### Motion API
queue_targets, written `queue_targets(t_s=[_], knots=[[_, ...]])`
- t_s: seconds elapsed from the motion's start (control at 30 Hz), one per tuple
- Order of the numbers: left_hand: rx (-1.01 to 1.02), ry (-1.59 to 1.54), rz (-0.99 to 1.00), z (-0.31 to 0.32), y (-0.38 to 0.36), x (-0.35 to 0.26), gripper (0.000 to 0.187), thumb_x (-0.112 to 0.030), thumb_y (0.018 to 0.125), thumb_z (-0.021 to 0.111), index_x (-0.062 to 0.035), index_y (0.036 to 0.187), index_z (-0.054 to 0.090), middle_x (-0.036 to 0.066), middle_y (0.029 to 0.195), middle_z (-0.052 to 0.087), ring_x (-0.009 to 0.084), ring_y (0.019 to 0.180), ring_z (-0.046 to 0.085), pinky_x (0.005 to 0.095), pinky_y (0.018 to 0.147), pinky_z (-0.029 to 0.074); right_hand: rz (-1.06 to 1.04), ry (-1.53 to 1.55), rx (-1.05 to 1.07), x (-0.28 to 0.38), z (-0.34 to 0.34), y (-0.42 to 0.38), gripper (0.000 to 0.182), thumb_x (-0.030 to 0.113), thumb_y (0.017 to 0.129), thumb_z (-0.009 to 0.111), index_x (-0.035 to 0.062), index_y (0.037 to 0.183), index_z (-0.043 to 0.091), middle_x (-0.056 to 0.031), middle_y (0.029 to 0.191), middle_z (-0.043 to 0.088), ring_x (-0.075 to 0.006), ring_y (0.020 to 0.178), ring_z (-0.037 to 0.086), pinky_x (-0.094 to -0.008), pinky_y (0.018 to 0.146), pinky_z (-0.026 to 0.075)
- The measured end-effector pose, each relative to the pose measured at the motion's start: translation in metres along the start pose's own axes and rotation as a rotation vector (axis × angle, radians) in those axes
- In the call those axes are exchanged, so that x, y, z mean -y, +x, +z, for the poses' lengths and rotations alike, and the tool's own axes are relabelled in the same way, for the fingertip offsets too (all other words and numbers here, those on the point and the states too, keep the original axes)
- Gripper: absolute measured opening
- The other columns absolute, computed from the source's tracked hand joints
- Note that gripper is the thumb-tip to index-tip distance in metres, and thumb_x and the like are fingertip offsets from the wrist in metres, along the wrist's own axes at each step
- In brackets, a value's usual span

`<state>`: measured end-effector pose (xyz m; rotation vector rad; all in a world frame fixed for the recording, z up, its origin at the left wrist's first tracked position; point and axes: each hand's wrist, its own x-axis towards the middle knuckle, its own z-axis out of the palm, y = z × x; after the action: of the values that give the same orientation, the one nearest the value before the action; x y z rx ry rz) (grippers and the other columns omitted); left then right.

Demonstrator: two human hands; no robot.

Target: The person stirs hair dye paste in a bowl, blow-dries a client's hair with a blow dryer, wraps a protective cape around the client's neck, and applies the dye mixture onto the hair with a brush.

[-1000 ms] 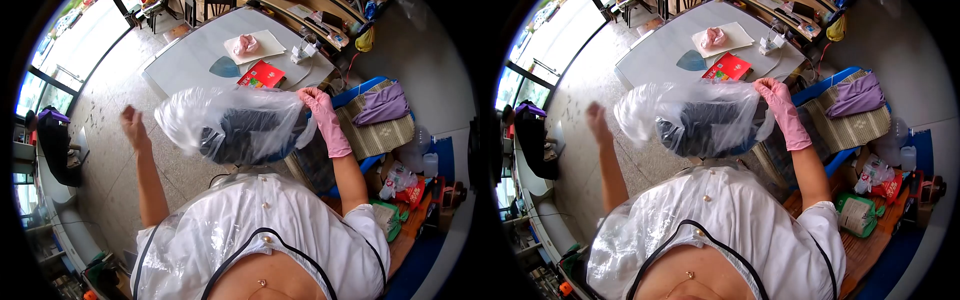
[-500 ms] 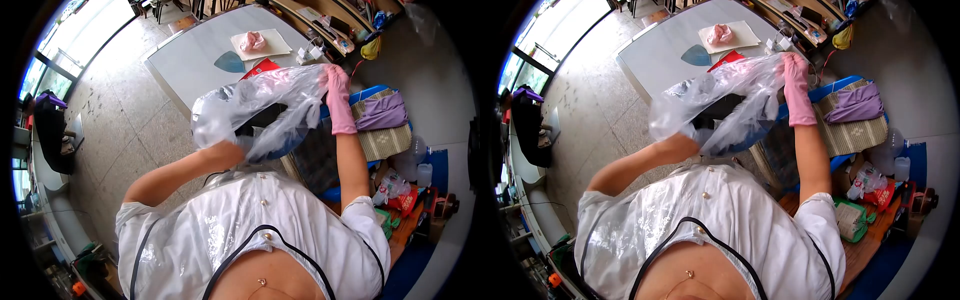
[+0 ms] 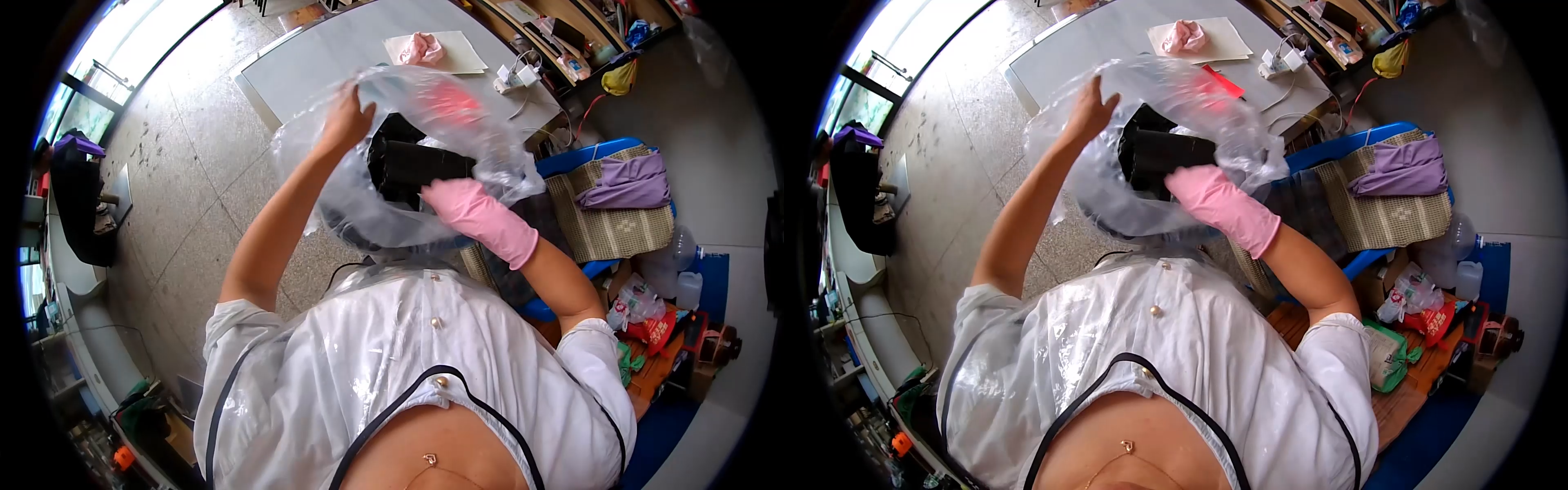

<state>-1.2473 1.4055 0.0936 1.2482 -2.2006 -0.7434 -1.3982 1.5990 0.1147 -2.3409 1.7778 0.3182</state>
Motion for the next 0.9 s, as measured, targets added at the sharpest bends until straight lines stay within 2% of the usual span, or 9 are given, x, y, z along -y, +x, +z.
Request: queue_targets(t_s=[0.1, 0.17, 0.27, 0.37, 0.5, 0.57, 0.67, 0.7, 0.9], knots=[[-0.134, 0.05, 0.135, -0.006, 0.001, 0.007, 0.059, -0.021, 0.077, 0.06, 0.0071, 0.122, 0.037, 0.029, 0.124, 0.041, 0.0392, 0.118, 0.039, 0.0411, 0.097, 0.034, -0.136, -0.006, 0.436, -0.014, 0.011, -0.006, 0.025, 0.015, 0.072, 0.06, 0.0042, 0.094, 0.056, -0.0161, 0.081, 0.059, -0.0313, 0.072, 0.061, -0.0409, 0.063, 0.05], [-0.02, 0.045, 0.125, 0.005, -0.018, -0.005, 0.052, -0.021, 0.078, 0.059, 0.0041, 0.119, 0.04, 0.029, 0.112, 0.05, 0.0404, 0.106, 0.048, 0.0428, 0.09, 0.04, 0.086, 0.221, -0.076, -0.005, -0.008, -0.008, 0.047, 0.022, 0.068, 0.067, 0.0043, 0.109, 0.053, -0.0185, 0.096, 0.059, -0.0314, 0.085, 0.061, -0.0385, 0.069, 0.05], [0.166, -0.199, 0.112, 0.025, -0.042, -0.016, 0.032, -0.015, 0.082, 0.05, -0.0048, 0.112, 0.05, 0.023, 0.097, 0.059, 0.0367, 0.096, 0.055, 0.0444, 0.082, 0.044, 0.003, 0.036, -0.426, 0.001, 0.004, 0.024, 0.089, 0.033, 0.063, 0.074, 0.0082, 0.135, 0.028, -0.0228, 0.13, 0.04, -0.0319, 0.116, 0.046, -0.0384, 0.086, 0.044], [0.576, 0.394, 0.144, 0.023, -0.043, 0.01, 0.026, -0.011, 0.083, 0.046, -0.005, 0.107, 0.053, 0.02, 0.103, 0.059, 0.0325, 0.097, 0.057, 0.0424, 0.08, 0.045, 0.092, -0.207, -0.147, -0.002, 0.017, 0.048, 0.098, 0.038, 0.064, 0.073, 0.0093, 0.14, 0.018, -0.0231, 0.135, 0.033, -0.0318, 0.122, 0.039, -0.0409, 0.09, 0.041], [0.473, 0.485, 0.193, 0.011, -0.044, 0.076, 0.032, -0.01, 0.083, 0.045, -0.01, 0.114, 0.055, 0.014, 0.113, 0.056, 0.0298, 0.105, 0.053, 0.0449, 0.089, 0.039, 0.2, -0.23, -0.08, -0.045, 0.027, 0.066, 0.079, 0.022, 0.068, 0.067, 0.0096, 0.136, 0.029, -0.0199, 0.12, 0.05, -0.032, 0.107, 0.052, -0.039, 0.085, 0.045], [0.44, 0.518, 0.303, 0.008, -0.04, 0.097, 0.028, -0.011, 0.083, 0.045, -0.0081, 0.106, 0.059, 0.014, 0.109, 0.058, 0.0299, 0.102, 0.055, 0.0449, 0.088, 0.04, 0.125, -0.091, -0.51, -0.095, 0.06, 0.083, 0.068, 0.014, 0.067, 0.063, 0.0086, 0.131, 0.038, -0.0156, 0.113, 0.056, -0.0319, 0.098, 0.055, -0.0376, 0.083, 0.046], [0.513, 0.339, 0.138, 0.017, -0.016, 0.058, 0.026, -0.012, 0.082, 0.045, -0.0052, 0.103, 0.058, 0.016, 0.102, 0.061, 0.031, 0.095, 0.057, 0.0428, 0.084, 0.042, 0.294, 0.028, -0.371, -0.102, 0.021, 0.088, 0.043, 0.018, 0.075, 0.06, 0.0083, 0.116, 0.05, -0.013, 0.109, 0.056, -0.0303, 0.099, 0.055, -0.0382, 0.086, 0.044], [0.452, 0.58, 0.285, 0.02, -0.016, 0.039, 0.022, -0.011, 0.082, 0.045, -0.0029, 0.097, 0.059, 0.018, 0.096, 0.061, 0.0317, 0.091, 0.058, 0.0417, 0.081, 0.044, 0.182, -0.026, -0.39, -0.086, -0.002, 0.075, 0.052, 0.031, 0.075, 0.063, 0.0085, 0.12, 0.049, -0.0156, 0.116, 0.052, -0.0317, 0.11, 0.048, -0.0399, 0.094, 0.039], [-0.082, -0.064, 0.374, 0.118, 0.018, 0.061, 0.023, -0.021, 0.084, 0.048, -0.0065, 0.097, 0.061, 0.015, 0.097, 0.061, 0.0318, 0.09, 0.059, 0.0432, 0.077, 0.046, 0.164, 0.235, -0.309, -0.083, -0.025, 0.085, 0.059, 0.042, 0.078, 0.06, 0.0113, 0.127, 0.045, -0.0108, 0.13, 0.045, -0.03, 0.121, 0.04, -0.04, 0.102, 0.029]])
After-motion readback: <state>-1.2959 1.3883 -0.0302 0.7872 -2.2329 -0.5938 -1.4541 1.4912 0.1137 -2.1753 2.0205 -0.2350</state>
